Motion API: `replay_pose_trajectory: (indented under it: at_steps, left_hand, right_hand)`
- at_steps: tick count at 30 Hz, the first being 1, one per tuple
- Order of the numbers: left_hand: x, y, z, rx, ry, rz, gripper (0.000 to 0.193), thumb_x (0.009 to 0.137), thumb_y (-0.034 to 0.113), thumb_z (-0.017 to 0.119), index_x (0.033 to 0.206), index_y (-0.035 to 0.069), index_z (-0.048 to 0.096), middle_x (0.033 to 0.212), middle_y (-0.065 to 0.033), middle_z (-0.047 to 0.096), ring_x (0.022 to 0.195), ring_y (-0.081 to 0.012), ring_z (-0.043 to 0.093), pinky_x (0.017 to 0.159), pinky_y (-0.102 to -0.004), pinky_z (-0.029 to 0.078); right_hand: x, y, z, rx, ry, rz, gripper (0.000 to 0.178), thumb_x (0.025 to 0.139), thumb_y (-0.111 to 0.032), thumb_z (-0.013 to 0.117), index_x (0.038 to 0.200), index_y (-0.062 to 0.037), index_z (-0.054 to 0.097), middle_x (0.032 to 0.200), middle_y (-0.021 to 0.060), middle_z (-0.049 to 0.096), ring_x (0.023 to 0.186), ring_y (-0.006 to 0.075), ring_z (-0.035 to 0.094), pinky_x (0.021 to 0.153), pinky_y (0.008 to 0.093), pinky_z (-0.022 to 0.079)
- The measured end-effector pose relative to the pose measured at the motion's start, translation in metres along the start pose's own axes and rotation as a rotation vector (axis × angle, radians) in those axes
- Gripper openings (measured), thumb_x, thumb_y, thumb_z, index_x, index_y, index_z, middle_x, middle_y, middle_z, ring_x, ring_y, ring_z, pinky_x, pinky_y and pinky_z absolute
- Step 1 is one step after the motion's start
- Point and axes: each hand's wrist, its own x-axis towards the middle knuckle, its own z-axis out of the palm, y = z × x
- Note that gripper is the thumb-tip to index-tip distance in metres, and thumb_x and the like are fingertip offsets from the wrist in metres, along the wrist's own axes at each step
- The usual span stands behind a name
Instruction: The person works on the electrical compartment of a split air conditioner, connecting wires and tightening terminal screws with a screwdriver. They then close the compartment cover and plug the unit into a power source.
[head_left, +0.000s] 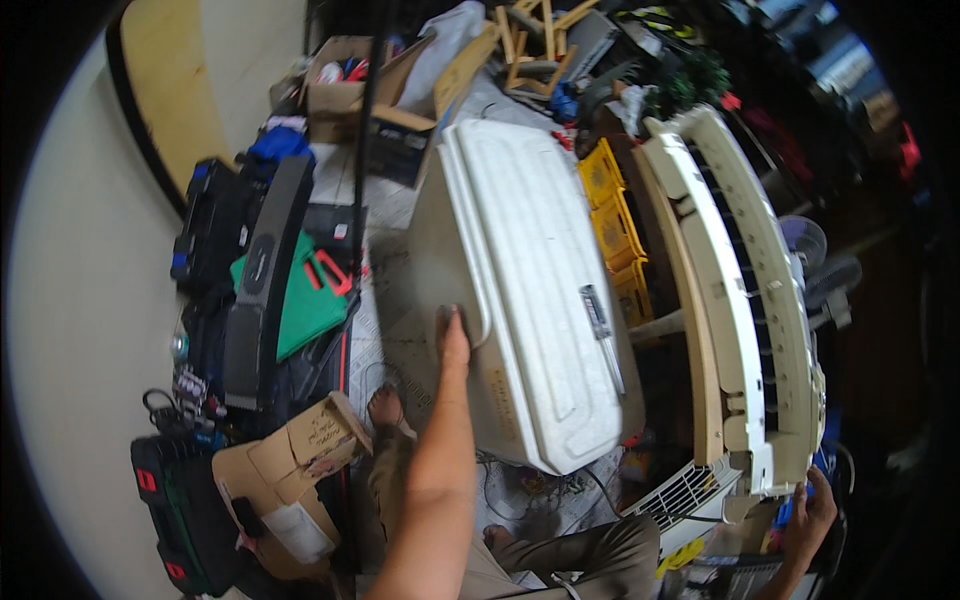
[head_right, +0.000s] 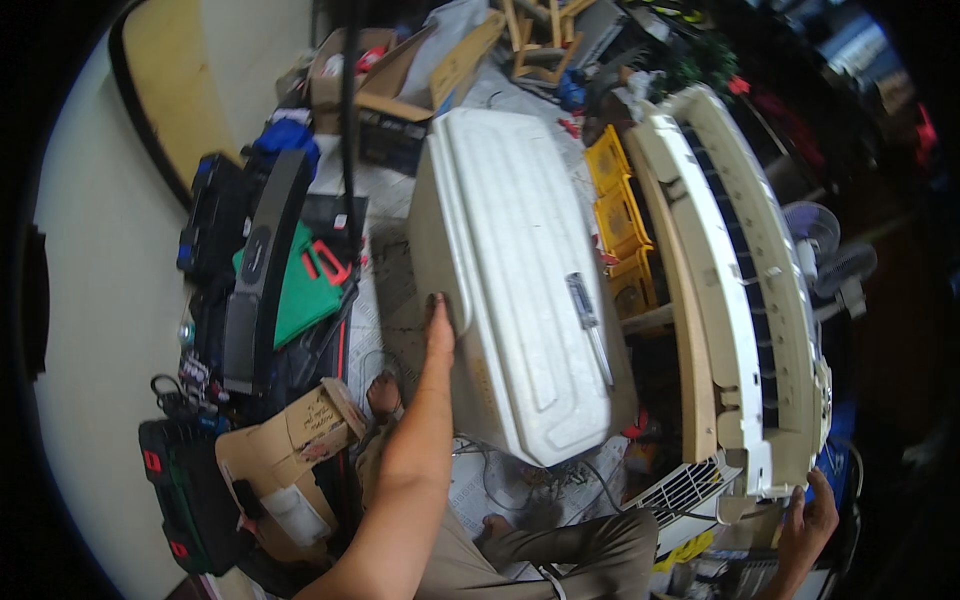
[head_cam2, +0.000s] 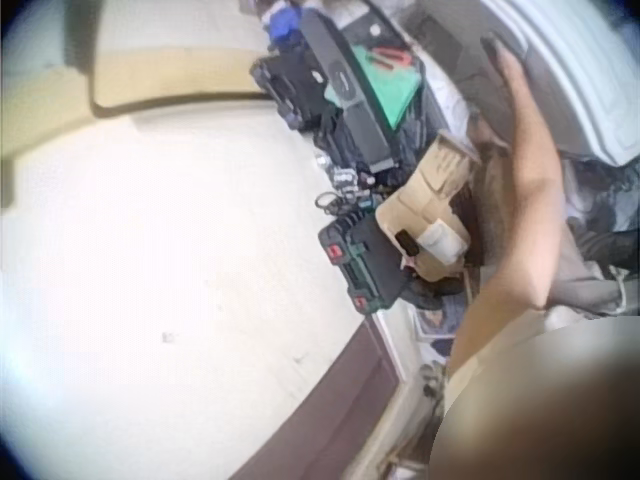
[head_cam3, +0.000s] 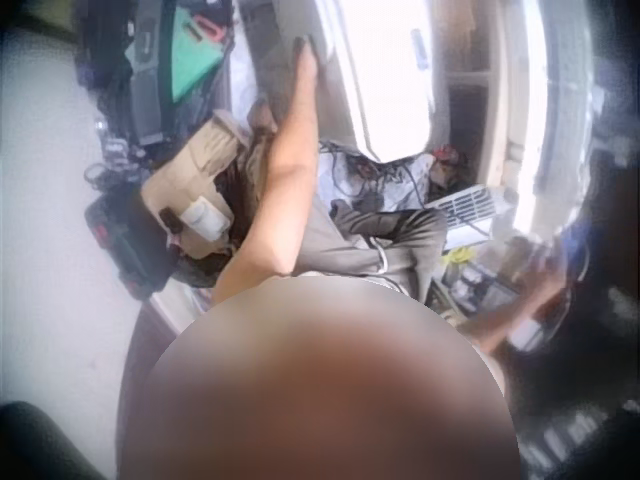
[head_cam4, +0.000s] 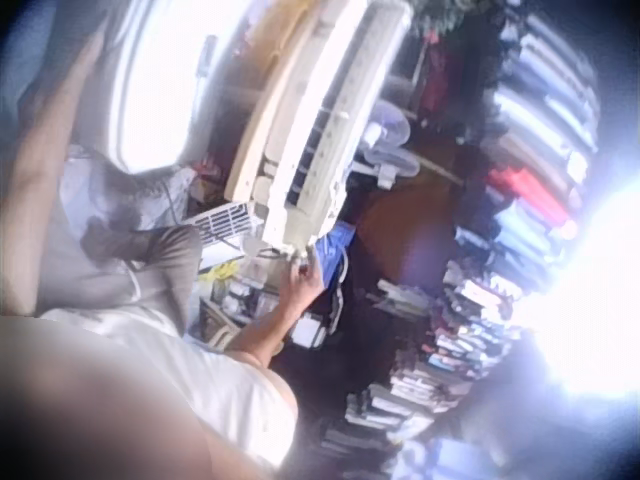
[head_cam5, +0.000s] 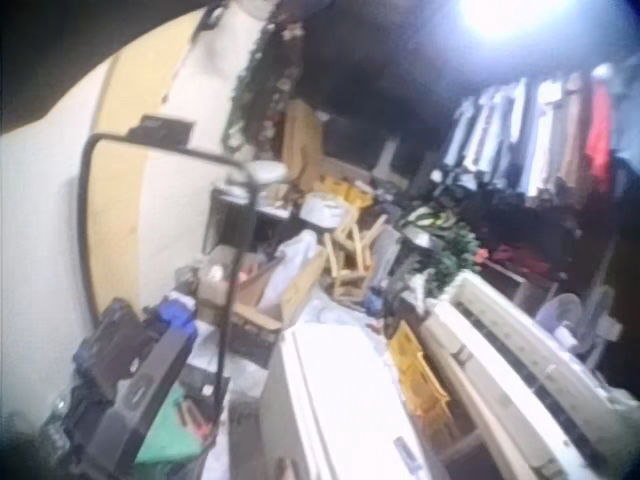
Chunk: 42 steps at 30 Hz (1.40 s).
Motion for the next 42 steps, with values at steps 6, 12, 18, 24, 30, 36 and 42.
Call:
replay_pose_trajectory:
  at_steps: [6,12,18,24,30,36,42]
  left_hand:
    - [0.004,0.007,-0.009,-0.028,0.024,-0.018,0.085,0.105,0.060,0.060,0.163,0.000,0.043,0.168,-0.0248,0.043,0.157,-0.0386,0.041,0.129,-0.0430,0.032]
    - [0.006,0.005,0.006,0.090,0.078,0.141,0.085,0.104,0.060,0.061,0.161,-0.002,0.045,0.166,-0.0318,0.041,0.153,-0.0475,0.041,0.128,-0.0530,0.033]
    - [0.004,-0.008,0.010,0.183,0.110,0.160,0.090,0.102,0.064,0.063,0.161,-0.002,0.044,0.166,-0.0345,0.038,0.152,-0.0539,0.039,0.128,-0.0597,0.030]
    - [0.006,0.000,0.002,0.205,0.057,0.125,0.087,0.104,0.059,0.064,0.160,-0.004,0.043,0.166,-0.0352,0.038,0.156,-0.0498,0.035,0.129,-0.0571,0.030]
    - [0.066,0.040,-0.006,0.147,-0.008,0.158,0.098,0.096,0.078,0.060,0.167,0.013,0.041,0.174,-0.0278,0.028,0.158,-0.0522,0.028,0.131,-0.0608,0.024]
    - [0.146,0.082,-0.007,0.180,-0.175,0.163,0.098,0.098,0.077,0.057,0.166,0.008,0.042,0.173,-0.0252,0.033,0.160,-0.0430,0.032,0.131,-0.0503,0.030]
    - [0.148,0.080,0.004,0.213,-0.159,0.205,0.094,0.102,0.075,0.052,0.168,0.009,0.038,0.174,-0.0244,0.031,0.161,-0.0423,0.030,0.131,-0.0508,0.030]
  right_hand:
    - [-0.014,-0.157,0.115,0.386,-0.333,-0.595,0.040,0.088,-0.015,0.076,0.122,0.0046,0.073,0.124,0.0204,0.076,0.117,0.0340,0.071,0.108,0.0426,0.051]
    - [0.002,-0.265,0.296,0.104,-0.404,-0.686,0.070,0.096,-0.033,0.078,0.157,-0.0095,0.053,0.173,0.0237,0.032,0.158,0.0436,0.032,0.127,0.0527,0.032]
    - [-0.016,-0.261,0.356,-0.007,-0.359,-0.762,0.081,0.105,-0.065,0.047,0.165,-0.0109,0.043,0.174,0.0234,0.031,0.162,0.0490,0.019,0.133,0.0607,0.010]
    - [-0.018,-0.262,0.356,-0.061,-0.262,-0.817,0.081,0.105,-0.066,0.047,0.161,-0.0069,0.048,0.168,0.0250,0.040,0.158,0.0487,0.029,0.129,0.0630,0.018]
    - [-0.025,-0.273,0.353,0.155,-0.280,-0.875,0.071,0.104,-0.051,0.058,0.148,0.0044,0.058,0.151,0.0279,0.056,0.139,0.0456,0.051,0.121,0.0554,0.035]
    - [-0.024,-0.278,0.354,0.242,-0.271,-0.871,0.063,0.096,-0.040,0.067,0.141,0.0031,0.062,0.145,0.0271,0.060,0.131,0.0435,0.056,0.115,0.0525,0.038]
    - [-0.022,-0.275,0.355,0.317,-0.267,-0.862,0.062,0.093,-0.039,0.069,0.142,-0.0003,0.064,0.145,0.0246,0.062,0.129,0.0411,0.055,0.114,0.0518,0.038]
